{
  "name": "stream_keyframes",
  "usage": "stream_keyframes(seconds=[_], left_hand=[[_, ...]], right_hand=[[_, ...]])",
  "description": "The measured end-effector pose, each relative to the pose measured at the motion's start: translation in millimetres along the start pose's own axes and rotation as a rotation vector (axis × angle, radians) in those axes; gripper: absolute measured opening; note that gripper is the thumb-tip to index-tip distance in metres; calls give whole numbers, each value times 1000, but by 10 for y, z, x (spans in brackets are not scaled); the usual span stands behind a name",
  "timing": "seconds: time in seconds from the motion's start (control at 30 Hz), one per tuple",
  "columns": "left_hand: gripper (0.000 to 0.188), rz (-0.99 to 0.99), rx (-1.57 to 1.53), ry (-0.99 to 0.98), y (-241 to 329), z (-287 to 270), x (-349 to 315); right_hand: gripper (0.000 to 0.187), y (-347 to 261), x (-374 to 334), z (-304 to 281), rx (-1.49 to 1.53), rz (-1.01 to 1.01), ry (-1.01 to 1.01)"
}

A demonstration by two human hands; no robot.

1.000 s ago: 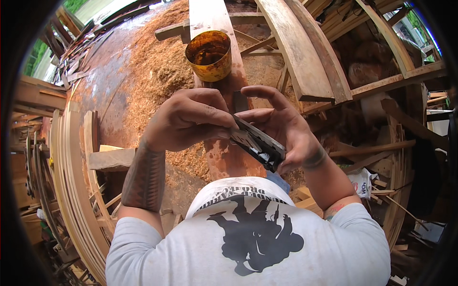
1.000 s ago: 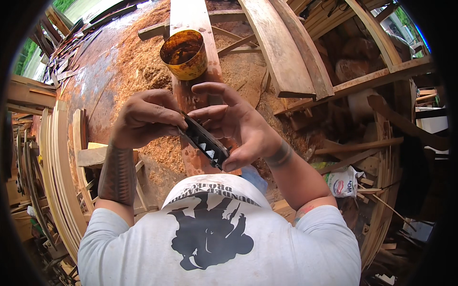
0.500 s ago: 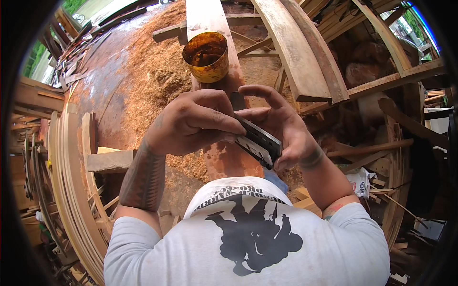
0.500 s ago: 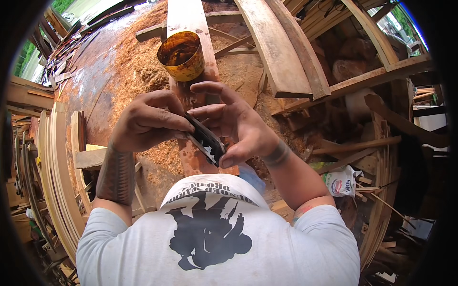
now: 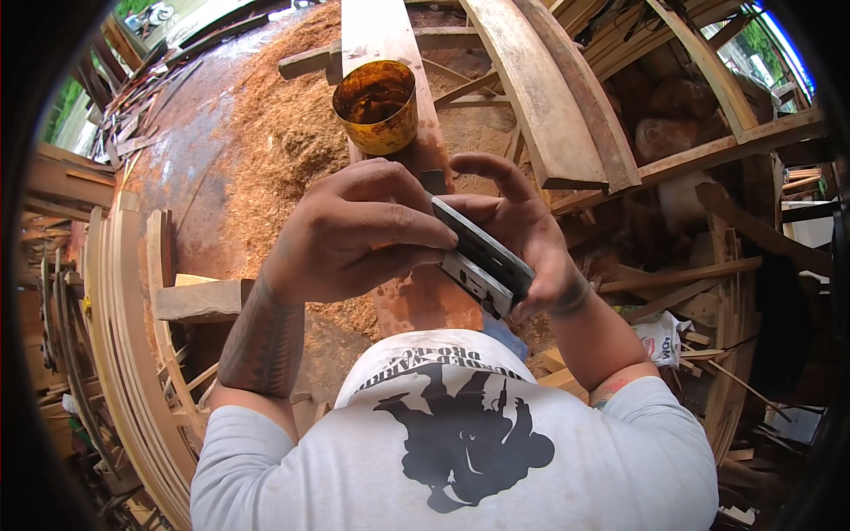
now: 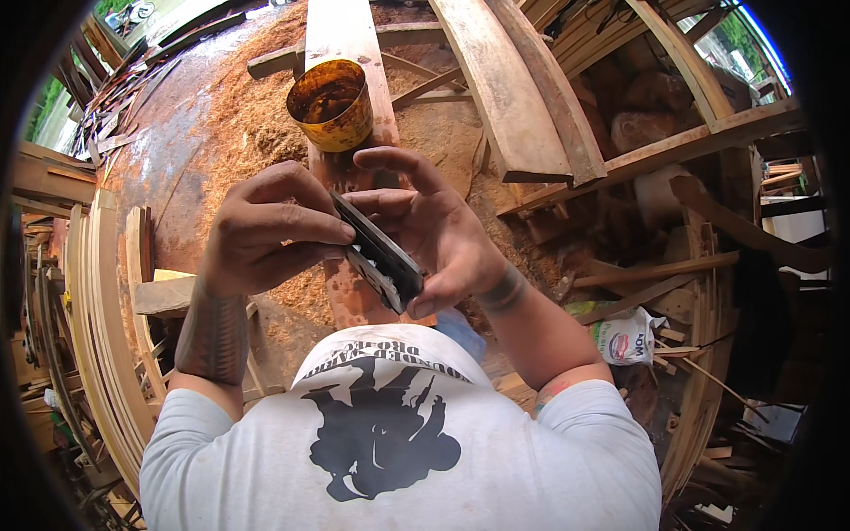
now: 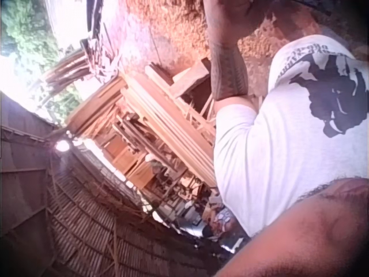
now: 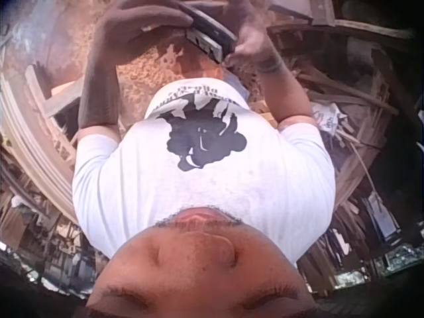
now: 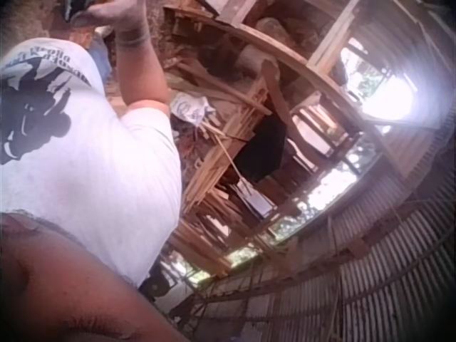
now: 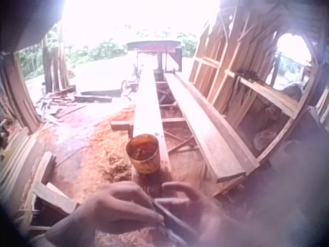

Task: The person assembles a metal hand plane by hand over a wooden beam, carefully positioning the blade and the lever cap into the main body.

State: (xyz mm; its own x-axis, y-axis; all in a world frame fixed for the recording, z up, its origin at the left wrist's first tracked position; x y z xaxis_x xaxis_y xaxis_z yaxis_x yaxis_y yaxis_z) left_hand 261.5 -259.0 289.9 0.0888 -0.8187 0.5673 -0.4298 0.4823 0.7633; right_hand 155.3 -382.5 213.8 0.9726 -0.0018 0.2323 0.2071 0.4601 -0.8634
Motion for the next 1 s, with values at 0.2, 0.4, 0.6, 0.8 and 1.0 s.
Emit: stream_keyframes(seconds=[0.2, 0.4, 0.6, 0.8, 1.0], left_hand=[[26, 210, 228, 36, 327, 32, 14], [33, 244, 282, 316, 553, 125, -152], [32, 169, 63, 269, 591, 315, -205], [34, 209, 77, 247, 614, 380, -201], [37, 220, 42, 245, 626, 393, -227]], right_hand=[[147, -169, -11, 68, -69, -167, 15], [150, -435, 9, 105, -221, -388, 39], [122, -617, -22, 202, -451, -495, 80], [123, -636, -38, 210, -491, -539, 78], [140, -687, -27, 222, -475, -671, -86]])
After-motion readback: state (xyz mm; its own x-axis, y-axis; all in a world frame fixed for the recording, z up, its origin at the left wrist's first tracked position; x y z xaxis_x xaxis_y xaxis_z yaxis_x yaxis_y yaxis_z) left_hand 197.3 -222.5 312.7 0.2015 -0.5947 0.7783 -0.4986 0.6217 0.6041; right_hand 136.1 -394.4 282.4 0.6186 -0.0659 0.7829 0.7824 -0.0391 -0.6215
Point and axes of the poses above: each hand's wrist, its own x-axis towards the middle knuckle, its own z-axis out of the palm, y = z × x, the point moved 8 cm from there along x, towards the middle knuckle, and after that the axes turned 14 degrees about -x, right-handed, at the moved point
